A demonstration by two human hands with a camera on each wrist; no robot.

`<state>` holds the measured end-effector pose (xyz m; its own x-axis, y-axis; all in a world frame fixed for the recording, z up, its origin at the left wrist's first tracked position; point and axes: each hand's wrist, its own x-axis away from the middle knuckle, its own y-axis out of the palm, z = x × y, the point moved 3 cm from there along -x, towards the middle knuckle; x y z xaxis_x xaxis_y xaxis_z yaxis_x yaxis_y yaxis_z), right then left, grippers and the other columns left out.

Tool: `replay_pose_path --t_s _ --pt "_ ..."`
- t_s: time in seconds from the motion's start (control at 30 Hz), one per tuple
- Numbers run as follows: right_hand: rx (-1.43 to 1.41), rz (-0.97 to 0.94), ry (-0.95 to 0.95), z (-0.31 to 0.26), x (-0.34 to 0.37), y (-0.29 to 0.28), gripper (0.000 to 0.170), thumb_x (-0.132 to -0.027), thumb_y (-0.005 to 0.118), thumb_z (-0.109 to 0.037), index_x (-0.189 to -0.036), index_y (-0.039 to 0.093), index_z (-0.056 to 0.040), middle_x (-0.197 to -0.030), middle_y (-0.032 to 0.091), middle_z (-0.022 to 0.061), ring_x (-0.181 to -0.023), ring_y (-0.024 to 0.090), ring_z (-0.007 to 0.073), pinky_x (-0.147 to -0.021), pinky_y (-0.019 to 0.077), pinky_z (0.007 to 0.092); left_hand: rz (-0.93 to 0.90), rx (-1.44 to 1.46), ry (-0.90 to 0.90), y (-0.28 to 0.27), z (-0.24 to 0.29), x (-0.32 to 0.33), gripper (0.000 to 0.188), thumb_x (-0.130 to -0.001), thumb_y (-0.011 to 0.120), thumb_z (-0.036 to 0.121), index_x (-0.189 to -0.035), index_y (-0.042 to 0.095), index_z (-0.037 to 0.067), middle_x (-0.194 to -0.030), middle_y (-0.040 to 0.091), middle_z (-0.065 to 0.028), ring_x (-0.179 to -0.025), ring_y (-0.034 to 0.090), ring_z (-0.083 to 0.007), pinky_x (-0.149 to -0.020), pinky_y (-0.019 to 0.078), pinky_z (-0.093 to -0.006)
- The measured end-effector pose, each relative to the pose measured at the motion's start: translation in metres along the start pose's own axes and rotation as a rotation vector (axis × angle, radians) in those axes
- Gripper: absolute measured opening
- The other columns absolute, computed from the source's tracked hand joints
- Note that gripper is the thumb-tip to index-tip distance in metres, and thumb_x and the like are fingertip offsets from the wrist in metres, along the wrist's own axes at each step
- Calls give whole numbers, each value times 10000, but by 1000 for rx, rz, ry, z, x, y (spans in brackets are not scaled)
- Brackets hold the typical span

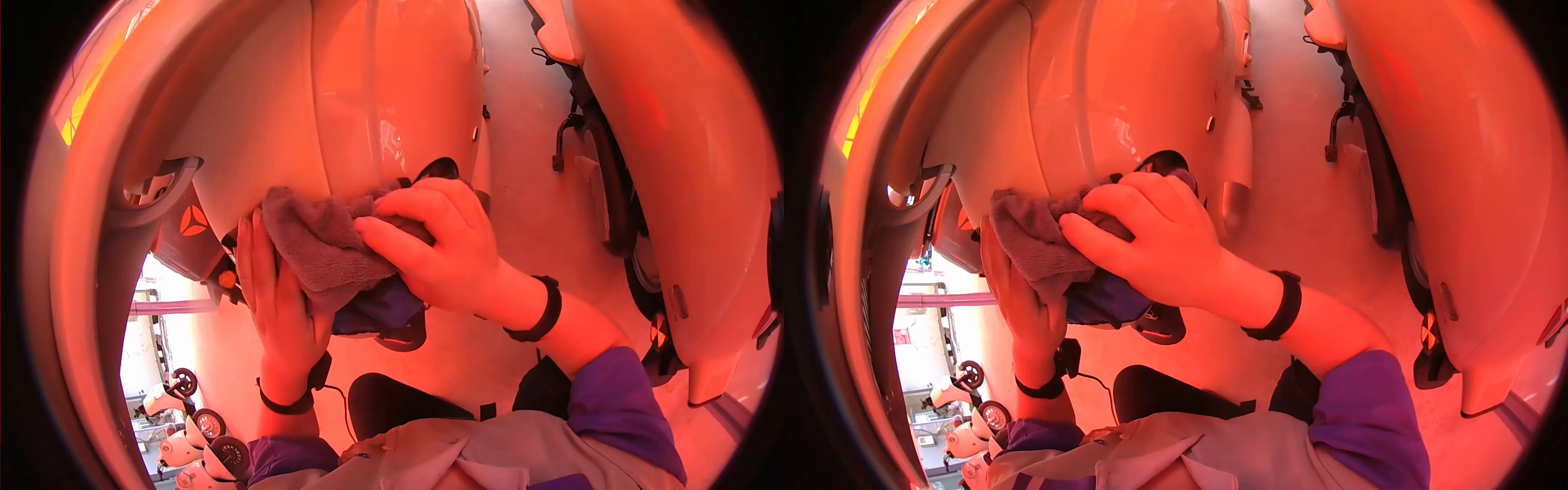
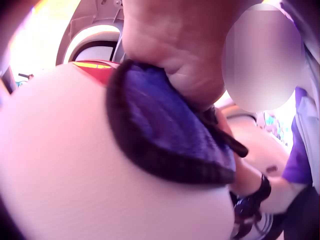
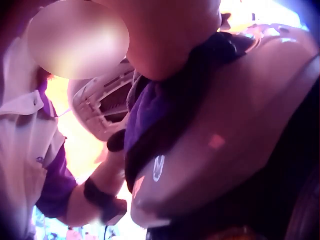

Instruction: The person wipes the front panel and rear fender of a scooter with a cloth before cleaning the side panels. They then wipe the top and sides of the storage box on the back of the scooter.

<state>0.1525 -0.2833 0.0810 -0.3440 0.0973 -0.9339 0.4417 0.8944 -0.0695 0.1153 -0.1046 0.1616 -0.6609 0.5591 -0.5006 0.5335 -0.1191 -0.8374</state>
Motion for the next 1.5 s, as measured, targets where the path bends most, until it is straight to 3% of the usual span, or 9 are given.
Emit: replay_pose_path --t_s 0.23,0.33,0.47,0.57,0.87,0.93,1.17,1.37,1.5 --pt "-148 -194 158 -44 50 9 311 -687 702 -114 -996 696 -151 -991 561 33 -799 571 218 -636 473 317 319 -127 102 41 1 81 404 -928 683 264 -1221 586 3 -1380 523 -166 -1279 492 -370 -1039 436 -487" --pt "-114 -199 369 -60 48 5 382 -693 698 -50 -1065 673 -132 -1016 579 62 -855 603 271 -687 507 359 229 -108 -150 30 26 75 300 -887 684 150 -1160 627 39 -1352 523 -144 -1186 516 -347 -990 448 -459" --pt "-259 -264 969 -86 39 -5 377 -813 605 45 -1174 593 -62 -1095 603 121 -991 628 311 -833 526 379 -29 145 -319 -5 53 64 263 -818 628 3 -1080 614 28 -1144 611 -153 -1064 554 -353 -949 450 -442" --pt "-507 -253 1492 -105 22 -36 314 -896 616 -19 -1206 596 -67 -1144 638 137 -1088 638 258 -836 528 352 -343 879 -841 -26 71 83 255 -859 618 31 -1110 582 9 -1044 605 -179 -950 585 -362 -851 483 -437" --pt "-601 -113 1325 -193 -179 -177 283 -932 543 45 -1210 568 -1 -1149 631 70 -1133 578 153 -1006 432 288 -427 969 -304 -301 138 -76 331 -967 606 262 -1113 544 -28 -941 596 -246 -888 608 -417 -758 486 -435" --pt "-627 -103 1198 -221 -249 -196 301 -920 545 64 -1213 568 -2 -1144 634 68 -1115 589 158 -994 442 292 -666 1132 -317 -383 110 -127 323 -994 558 270 -1136 546 -20 -914 604 -219 -827 596 -431 -745 488 -440" --pt "-587 -640 731 -300 -409 -178 383 -888 605 48 -1257 579 -51 -1148 658 141 -1075 648 242 -950 489 318 -185 216 338 -524 33 -122 378 -786 663 132 -1164 642 134 -746 503 -8 -594 517 -151 -496 432 -291" --pt "-423 -773 323 -342 -474 -97 435 -896 678 -85 -1321 591 -119 -1144 603 152 -1064 616 311 -912 503 378 43 -109 -53 -556 -120 -90 462 -754 646 33 -1199 654 156 -1074 626 -70 -995 612 -287 -815 500 -400" --pt "-198 -846 95 -336 -475 -65 462 -866 723 -181 -1316 617 -177 -1042 539 131 -907 605 311 -797 510 404 3 176 -309 -525 -93 -71 475 -803 645 37 -1275 606 65 -1302 606 -138 -1227 547 -352 -1035 438 -449"
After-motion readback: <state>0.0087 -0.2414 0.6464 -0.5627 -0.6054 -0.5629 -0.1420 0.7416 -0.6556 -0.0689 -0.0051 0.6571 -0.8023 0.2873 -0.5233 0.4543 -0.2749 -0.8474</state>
